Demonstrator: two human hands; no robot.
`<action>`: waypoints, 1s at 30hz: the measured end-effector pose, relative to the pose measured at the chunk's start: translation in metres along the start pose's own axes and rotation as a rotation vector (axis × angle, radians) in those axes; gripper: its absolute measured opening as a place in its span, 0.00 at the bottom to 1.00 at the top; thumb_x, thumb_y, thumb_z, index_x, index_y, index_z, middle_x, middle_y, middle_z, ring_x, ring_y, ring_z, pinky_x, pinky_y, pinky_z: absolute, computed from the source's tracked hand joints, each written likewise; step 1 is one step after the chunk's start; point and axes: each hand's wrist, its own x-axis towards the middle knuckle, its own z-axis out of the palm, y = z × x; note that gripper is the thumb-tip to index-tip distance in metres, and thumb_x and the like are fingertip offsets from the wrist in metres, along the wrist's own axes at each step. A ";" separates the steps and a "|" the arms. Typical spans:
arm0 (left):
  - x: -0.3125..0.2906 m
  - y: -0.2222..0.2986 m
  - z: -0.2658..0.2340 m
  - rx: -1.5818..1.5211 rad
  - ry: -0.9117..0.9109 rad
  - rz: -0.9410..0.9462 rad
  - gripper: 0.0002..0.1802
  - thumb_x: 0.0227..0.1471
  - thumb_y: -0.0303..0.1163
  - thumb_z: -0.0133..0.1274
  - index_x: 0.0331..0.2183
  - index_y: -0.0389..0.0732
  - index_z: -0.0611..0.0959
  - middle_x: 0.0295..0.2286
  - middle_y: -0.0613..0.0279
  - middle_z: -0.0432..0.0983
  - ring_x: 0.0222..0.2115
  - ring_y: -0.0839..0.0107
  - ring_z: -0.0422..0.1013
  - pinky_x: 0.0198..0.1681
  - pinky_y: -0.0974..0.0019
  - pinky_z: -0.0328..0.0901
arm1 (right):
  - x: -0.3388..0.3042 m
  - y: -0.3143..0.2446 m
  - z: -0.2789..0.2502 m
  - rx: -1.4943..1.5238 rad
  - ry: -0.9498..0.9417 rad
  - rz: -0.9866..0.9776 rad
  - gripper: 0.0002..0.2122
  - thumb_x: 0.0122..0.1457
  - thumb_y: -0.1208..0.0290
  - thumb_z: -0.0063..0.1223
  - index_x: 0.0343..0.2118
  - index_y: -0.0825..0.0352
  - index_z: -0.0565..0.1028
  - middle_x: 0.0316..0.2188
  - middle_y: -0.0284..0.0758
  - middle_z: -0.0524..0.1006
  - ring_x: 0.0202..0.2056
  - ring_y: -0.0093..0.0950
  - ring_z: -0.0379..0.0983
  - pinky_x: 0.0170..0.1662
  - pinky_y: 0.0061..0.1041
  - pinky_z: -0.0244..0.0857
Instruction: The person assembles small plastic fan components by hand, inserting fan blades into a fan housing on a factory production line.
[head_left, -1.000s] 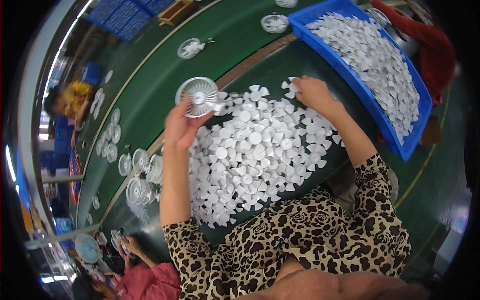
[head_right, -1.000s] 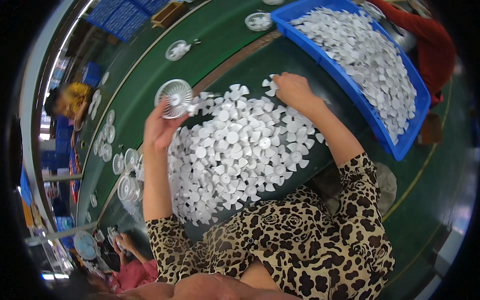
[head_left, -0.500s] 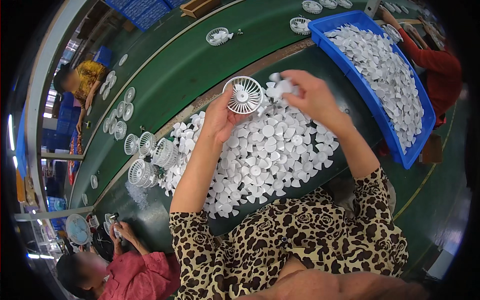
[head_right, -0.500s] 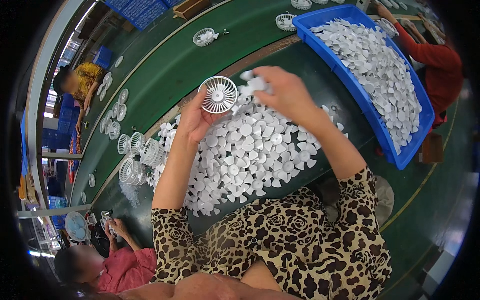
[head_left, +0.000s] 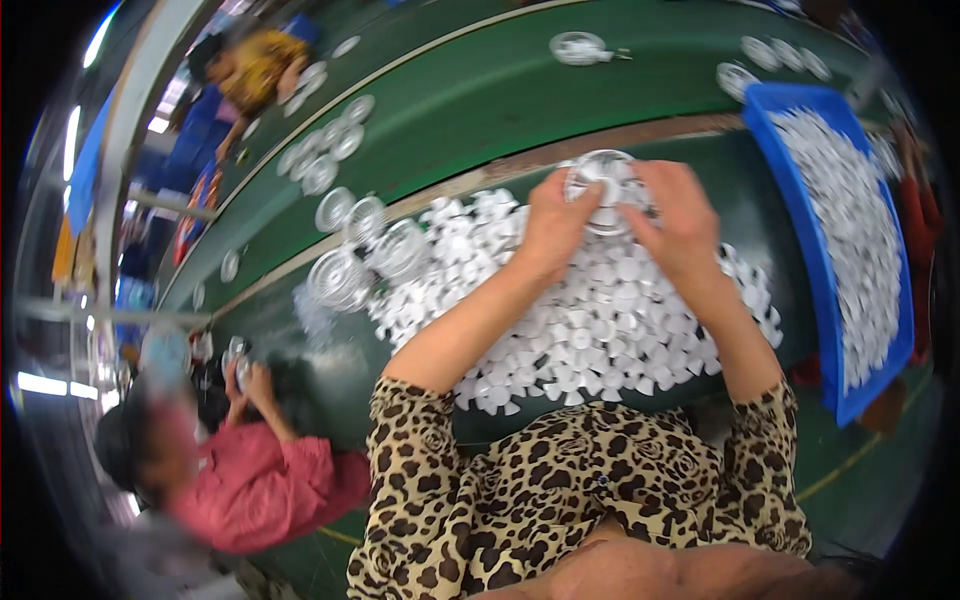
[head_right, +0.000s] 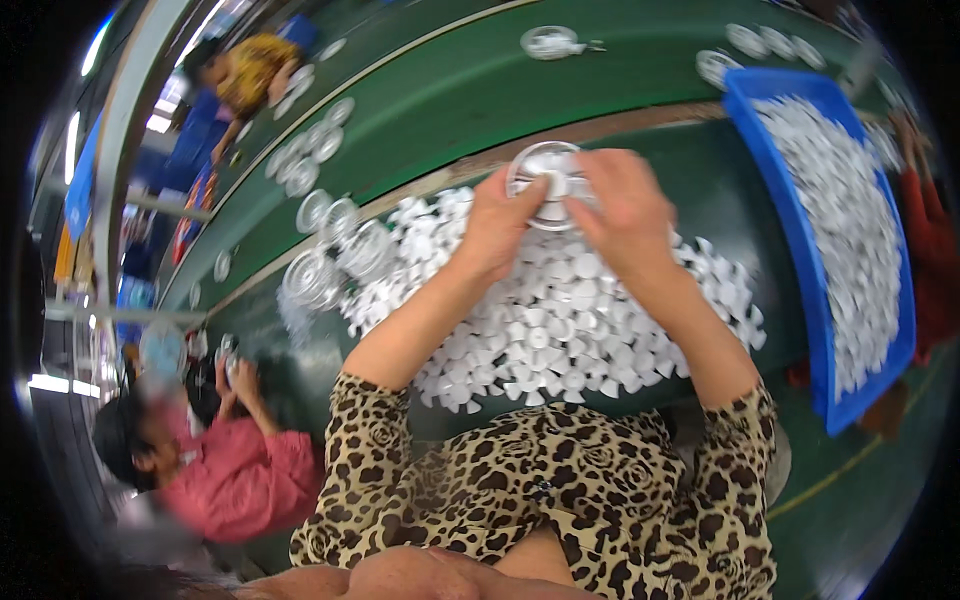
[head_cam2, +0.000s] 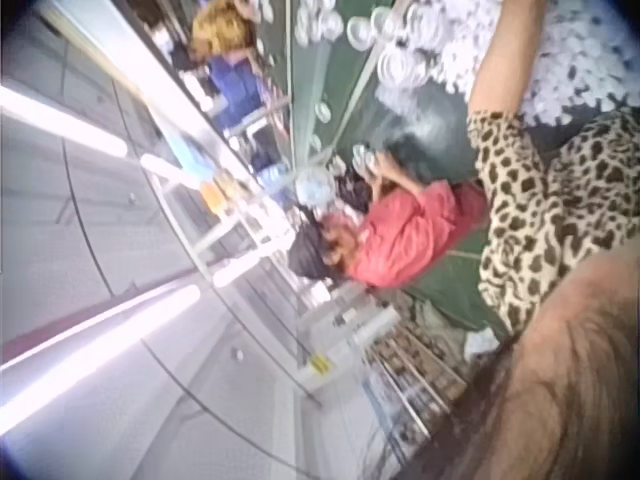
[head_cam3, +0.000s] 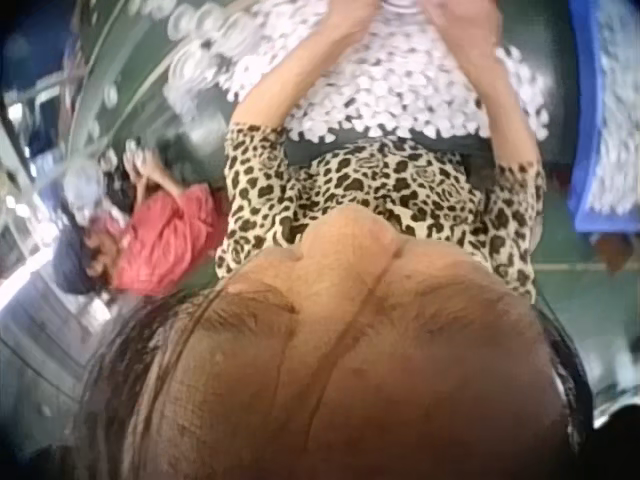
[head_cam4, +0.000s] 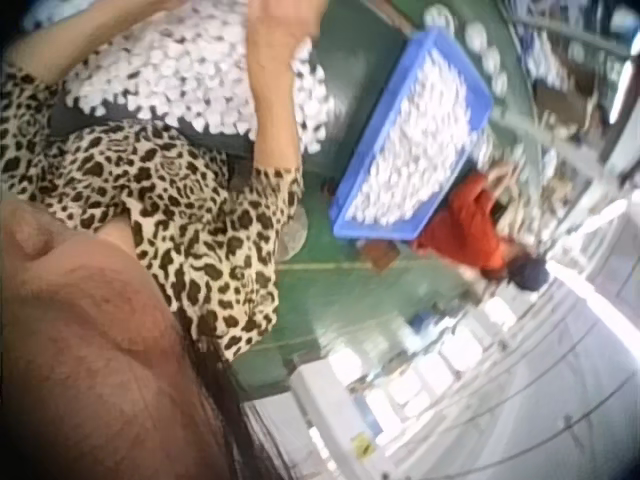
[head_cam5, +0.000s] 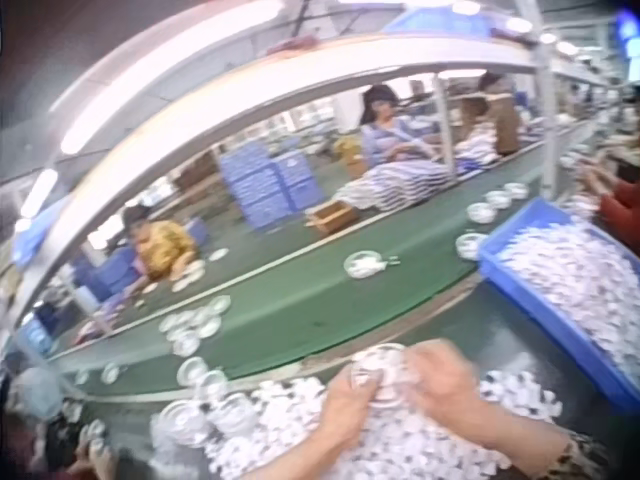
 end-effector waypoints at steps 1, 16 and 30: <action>-0.001 0.006 0.000 0.053 -0.007 0.034 0.11 0.50 0.30 0.53 0.34 0.32 0.76 0.27 0.62 0.75 0.26 0.74 0.69 0.30 0.68 0.65 | 0.004 -0.003 -0.008 0.098 -0.046 0.131 0.20 0.42 0.71 0.63 0.41 0.66 0.72 0.35 0.35 0.73 0.34 0.31 0.71 0.34 0.26 0.67; 0.084 0.079 -0.119 0.686 0.126 0.097 0.18 0.48 0.41 0.55 0.32 0.33 0.79 0.21 0.63 0.74 0.24 0.75 0.70 0.29 0.69 0.67 | 0.077 0.060 0.048 0.715 -0.479 0.892 0.13 0.48 0.63 0.63 0.25 0.68 0.73 0.16 0.28 0.70 0.15 0.15 0.60 0.17 0.15 0.51; 0.179 0.029 -0.492 1.853 0.018 -0.056 0.15 0.41 0.33 0.53 0.30 0.31 0.78 0.30 0.39 0.74 0.34 0.43 0.70 0.37 0.51 0.65 | -0.019 0.132 -0.105 0.211 -0.509 0.834 0.14 0.50 0.73 0.56 0.39 0.72 0.73 0.27 0.31 0.74 0.29 0.20 0.69 0.33 0.20 0.65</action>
